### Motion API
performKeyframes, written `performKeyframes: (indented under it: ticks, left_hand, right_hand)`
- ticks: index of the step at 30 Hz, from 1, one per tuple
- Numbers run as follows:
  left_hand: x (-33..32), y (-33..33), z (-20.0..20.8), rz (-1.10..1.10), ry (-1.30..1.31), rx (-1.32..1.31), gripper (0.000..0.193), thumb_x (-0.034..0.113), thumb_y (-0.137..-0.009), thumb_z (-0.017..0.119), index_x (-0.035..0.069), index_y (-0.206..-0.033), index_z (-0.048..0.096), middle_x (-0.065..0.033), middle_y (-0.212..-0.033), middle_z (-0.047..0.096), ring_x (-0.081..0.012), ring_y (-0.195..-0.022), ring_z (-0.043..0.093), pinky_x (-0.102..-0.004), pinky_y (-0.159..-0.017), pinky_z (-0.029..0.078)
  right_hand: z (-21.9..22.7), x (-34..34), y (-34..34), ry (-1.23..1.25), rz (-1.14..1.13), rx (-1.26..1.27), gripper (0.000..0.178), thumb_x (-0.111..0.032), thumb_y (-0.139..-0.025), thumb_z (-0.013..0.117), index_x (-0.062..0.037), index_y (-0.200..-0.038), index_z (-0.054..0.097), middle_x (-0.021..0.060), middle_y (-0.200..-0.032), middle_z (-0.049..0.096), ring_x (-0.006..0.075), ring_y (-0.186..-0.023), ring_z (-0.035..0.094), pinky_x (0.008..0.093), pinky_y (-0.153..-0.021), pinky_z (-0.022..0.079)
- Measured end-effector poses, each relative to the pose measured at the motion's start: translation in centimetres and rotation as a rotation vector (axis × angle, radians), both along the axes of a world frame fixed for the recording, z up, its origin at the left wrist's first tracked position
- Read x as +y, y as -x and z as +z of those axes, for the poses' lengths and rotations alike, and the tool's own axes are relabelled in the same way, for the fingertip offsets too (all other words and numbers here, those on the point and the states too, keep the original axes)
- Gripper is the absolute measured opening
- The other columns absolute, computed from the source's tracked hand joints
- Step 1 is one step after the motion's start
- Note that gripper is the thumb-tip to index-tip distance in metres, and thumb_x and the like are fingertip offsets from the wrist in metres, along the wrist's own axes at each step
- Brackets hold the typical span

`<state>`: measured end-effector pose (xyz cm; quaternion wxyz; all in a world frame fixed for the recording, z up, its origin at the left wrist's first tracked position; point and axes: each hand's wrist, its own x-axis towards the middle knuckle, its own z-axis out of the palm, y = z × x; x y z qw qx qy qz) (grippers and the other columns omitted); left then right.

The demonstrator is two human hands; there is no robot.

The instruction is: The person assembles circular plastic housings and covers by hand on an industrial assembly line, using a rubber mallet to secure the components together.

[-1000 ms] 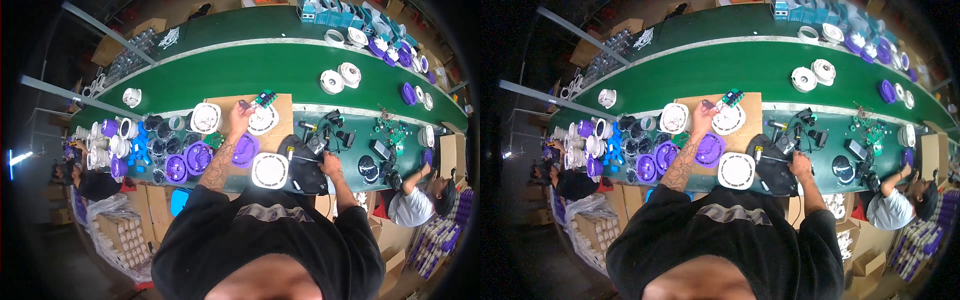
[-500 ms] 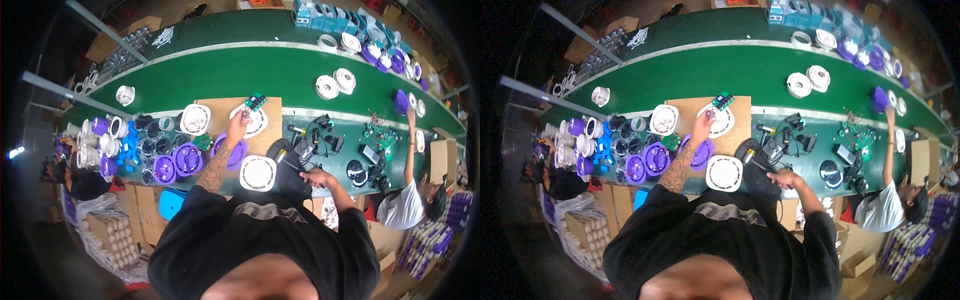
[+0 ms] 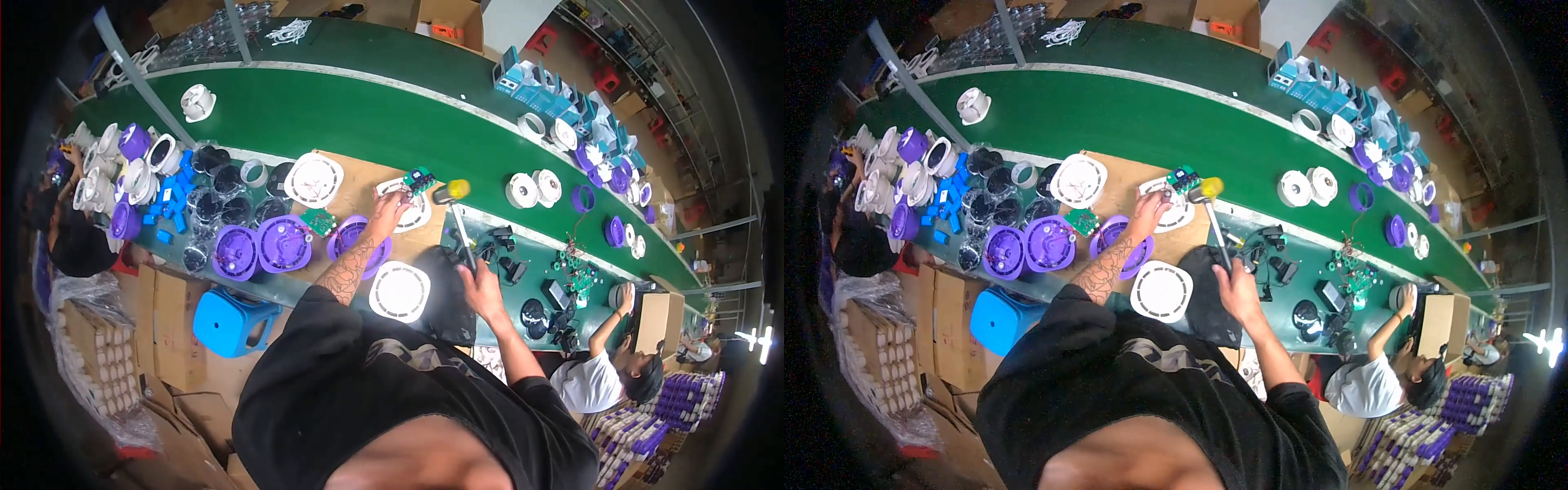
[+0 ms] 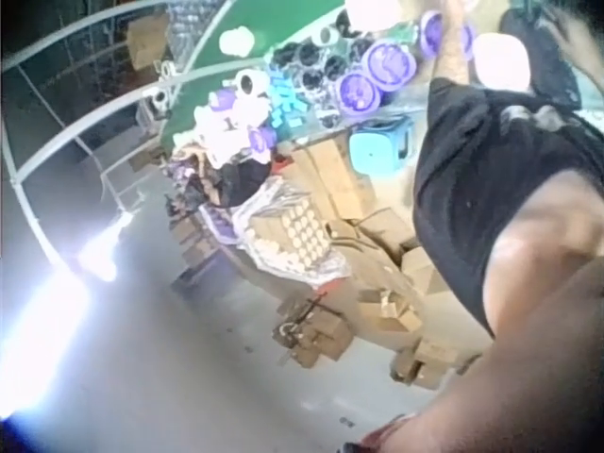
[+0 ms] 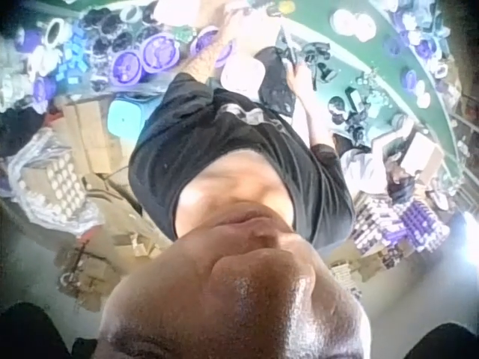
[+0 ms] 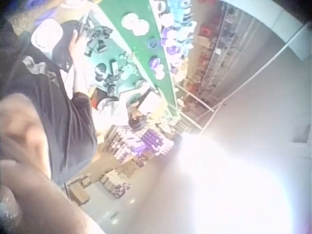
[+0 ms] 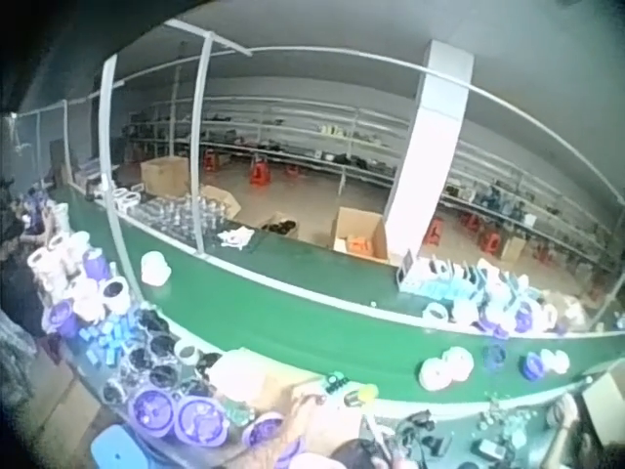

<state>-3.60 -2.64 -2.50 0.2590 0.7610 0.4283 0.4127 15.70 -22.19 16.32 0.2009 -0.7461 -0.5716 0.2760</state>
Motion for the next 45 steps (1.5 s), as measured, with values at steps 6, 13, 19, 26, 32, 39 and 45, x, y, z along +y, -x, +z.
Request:
performKeyframes:
  ticks: [6, 13, 19, 26, 32, 39, 45]
  left_hand:
    - [-0.6, 0.0, -0.2, 0.016, -0.03, -0.03, 0.026, 0.02, -0.087, 0.065, 0.007, -0.108, 0.059, -0.0088, -0.096, 0.067, -0.0295, -0.096, 0.062, -0.0618, -0.106, 0.022]
    - [-0.6, -0.2, 1.3, 0.025, -0.009, -0.03, 0.024, 0.02, -0.088, 0.063, 0.004, -0.105, 0.059, -0.0123, -0.094, 0.067, -0.0331, -0.092, 0.063, -0.0627, -0.106, 0.023]
    - [-1.2, 0.3, -1.0, 0.042, -0.028, -0.012, 0.026, 0.021, -0.089, 0.061, 0.005, -0.109, 0.057, -0.0116, -0.095, 0.067, -0.0317, -0.094, 0.063, -0.0611, -0.105, 0.025]
    - [-1.1, -0.6, -1.8, 0.024, -0.043, 0.054, 0.025, 0.017, -0.087, 0.063, 0.002, -0.105, 0.058, -0.0148, -0.102, 0.064, -0.0337, -0.101, 0.059, -0.059, -0.106, 0.025]
    - [-0.8, -0.5, 0.1, 0.03, -0.003, 0.056, 0.028, 0.023, -0.089, 0.061, 0.002, -0.108, 0.06, -0.0153, -0.111, 0.063, -0.0331, -0.116, 0.053, -0.0585, -0.109, 0.023]
    - [-0.9, -0.7, -2.1, 0.09, 0.01, -0.054, 0.03, 0.021, -0.087, 0.064, 0.002, -0.11, 0.06, -0.0199, -0.117, 0.059, -0.0357, -0.121, 0.048, -0.058, -0.109, 0.025]
    - [-0.8, -1.8, -0.8, -0.005, -0.079, 0.074, 0.032, 0.022, -0.087, 0.064, 0.003, -0.112, 0.06, -0.0199, -0.118, 0.058, -0.0347, -0.12, 0.048, -0.057, -0.109, 0.026]
  right_hand:
    - [1.1, 2.6, 2.2, -0.019, 0.092, -0.106, 0.033, -0.029, -0.094, 0.055, 0.0034, -0.098, 0.048, 0.0272, -0.068, 0.059, 0.0478, -0.07, 0.061, 0.0513, -0.06, 0.047]
    - [0.3, 3.2, 3.7, -0.084, 0.025, -0.204, 0.029, -0.024, -0.095, 0.052, 0.0042, -0.099, 0.043, 0.0319, -0.07, 0.06, 0.0494, -0.071, 0.061, 0.0559, -0.06, 0.048]
    - [3.7, 4.2, 3.8, -0.095, 0.06, -0.103, 0.029, -0.023, -0.094, 0.054, 0.0036, -0.098, 0.045, 0.0316, -0.069, 0.059, 0.049, -0.068, 0.06, 0.0537, -0.056, 0.047]
    - [-2.0, 3.2, 3.2, 0.109, 0.138, -0.185, 0.03, -0.023, -0.094, 0.055, 0.0035, -0.101, 0.044, 0.0341, -0.076, 0.06, 0.0515, -0.079, 0.06, 0.0574, -0.065, 0.048]
    - [4.7, 3.5, 4.4, -0.182, -0.027, -0.009, 0.028, -0.024, -0.095, 0.054, 0.0016, -0.097, 0.044, 0.0306, -0.069, 0.06, 0.0483, -0.069, 0.061, 0.0553, -0.054, 0.047]
    - [2.9, 3.3, 3.5, -0.141, 0.046, -0.035, 0.026, -0.021, -0.095, 0.052, 0.0038, -0.098, 0.047, 0.0281, -0.068, 0.06, 0.0434, -0.067, 0.064, 0.0462, -0.053, 0.048]
    - [-3.7, 2.1, 2.4, 0.076, 0.067, -0.121, 0.031, -0.026, -0.094, 0.054, 0.0033, -0.099, 0.045, 0.0327, -0.073, 0.06, 0.0505, -0.073, 0.06, 0.0559, -0.06, 0.049]
